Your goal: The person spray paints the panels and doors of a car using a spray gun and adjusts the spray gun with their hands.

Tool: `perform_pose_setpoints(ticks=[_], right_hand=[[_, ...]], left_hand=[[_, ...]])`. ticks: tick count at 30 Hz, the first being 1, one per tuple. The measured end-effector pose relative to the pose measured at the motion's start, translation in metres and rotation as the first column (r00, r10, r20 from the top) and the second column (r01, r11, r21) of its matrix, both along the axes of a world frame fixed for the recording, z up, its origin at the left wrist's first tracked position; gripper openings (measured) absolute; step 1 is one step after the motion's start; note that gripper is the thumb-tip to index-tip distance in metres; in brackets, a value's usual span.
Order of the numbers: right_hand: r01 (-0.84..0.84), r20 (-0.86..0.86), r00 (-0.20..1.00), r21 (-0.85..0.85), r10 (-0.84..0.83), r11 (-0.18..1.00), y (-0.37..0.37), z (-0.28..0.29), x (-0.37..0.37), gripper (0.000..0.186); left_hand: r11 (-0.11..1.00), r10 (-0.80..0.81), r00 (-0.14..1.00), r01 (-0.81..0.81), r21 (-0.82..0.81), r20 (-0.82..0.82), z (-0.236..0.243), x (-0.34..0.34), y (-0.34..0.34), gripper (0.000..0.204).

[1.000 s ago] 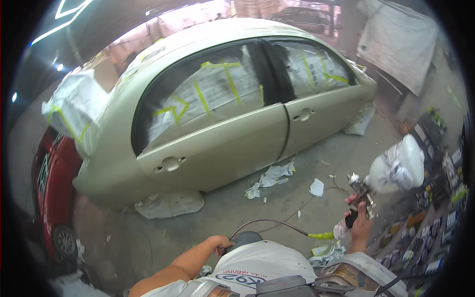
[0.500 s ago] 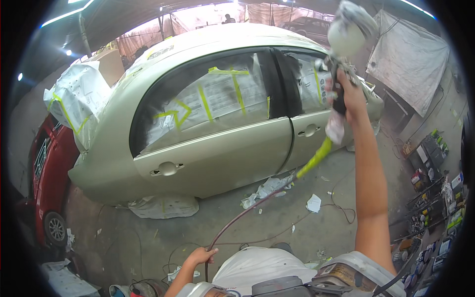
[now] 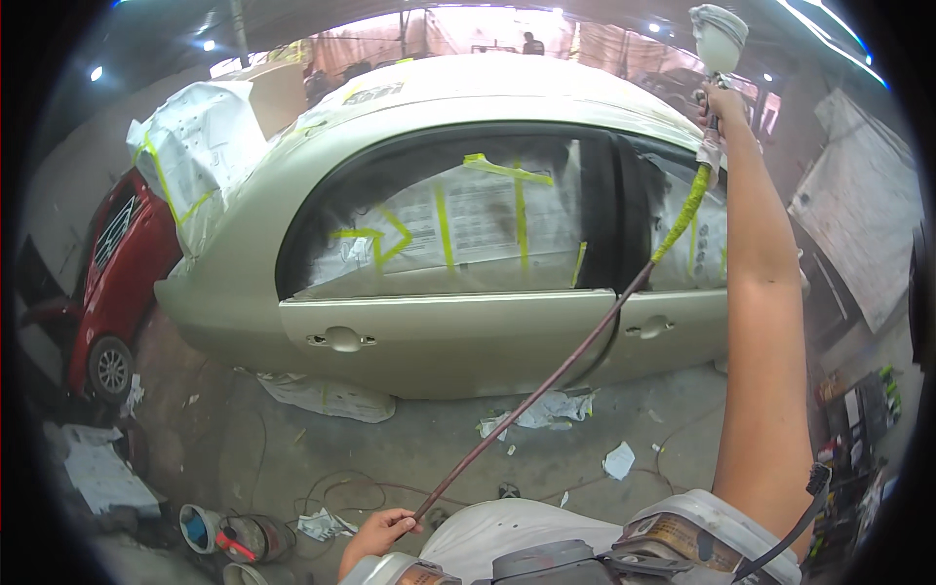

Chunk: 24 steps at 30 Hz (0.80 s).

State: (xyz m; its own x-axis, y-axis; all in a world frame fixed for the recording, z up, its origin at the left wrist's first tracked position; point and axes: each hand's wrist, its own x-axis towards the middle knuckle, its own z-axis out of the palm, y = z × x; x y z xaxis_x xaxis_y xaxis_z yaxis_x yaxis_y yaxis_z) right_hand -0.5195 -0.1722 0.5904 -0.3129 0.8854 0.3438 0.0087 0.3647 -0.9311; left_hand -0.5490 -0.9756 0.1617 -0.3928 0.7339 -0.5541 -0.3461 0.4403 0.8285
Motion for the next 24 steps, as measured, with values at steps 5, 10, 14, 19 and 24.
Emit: perform_pose_setpoints(ticks=[5, 10, 14, 19, 24], right_hand=[[0.086, 0.145, 0.986, 0.006, -0.086, 0.996, 0.008, -0.012, -0.069, 0.021], [-0.267, 0.23, 0.934, -0.058, 0.273, 0.962, -0.04, -0.013, -0.16, 0.021], [-0.395, 0.307, 0.872, -0.018, 0.381, 0.918, -0.127, -0.006, -0.243, 0.025], [-0.46, 0.377, 0.825, 0.013, 0.422, 0.888, -0.239, 0.001, -0.324, 0.028], [-0.565, 0.353, 0.776, 0.018, 0.523, 0.825, -0.357, -0.005, -0.406, 0.022]], left_hand=[[0.999, 0.038, 0.999, -0.038, -0.005, 0.035, 0.012, 0.001, 0.018, 0.027], [0.995, 0.065, 0.998, -0.066, -0.069, -0.024, -0.011, -0.015, -0.002, 0.027], [0.989, 0.131, 0.991, -0.128, -0.073, 0.04, -0.038, -0.024, -0.041, 0.027], [0.982, 0.153, 0.988, -0.15, -0.116, 0.016, -0.052, -0.049, -0.101, 0.027], [0.977, 0.187, 0.982, -0.186, -0.107, -0.001, -0.073, -0.077, -0.178, 0.027]])
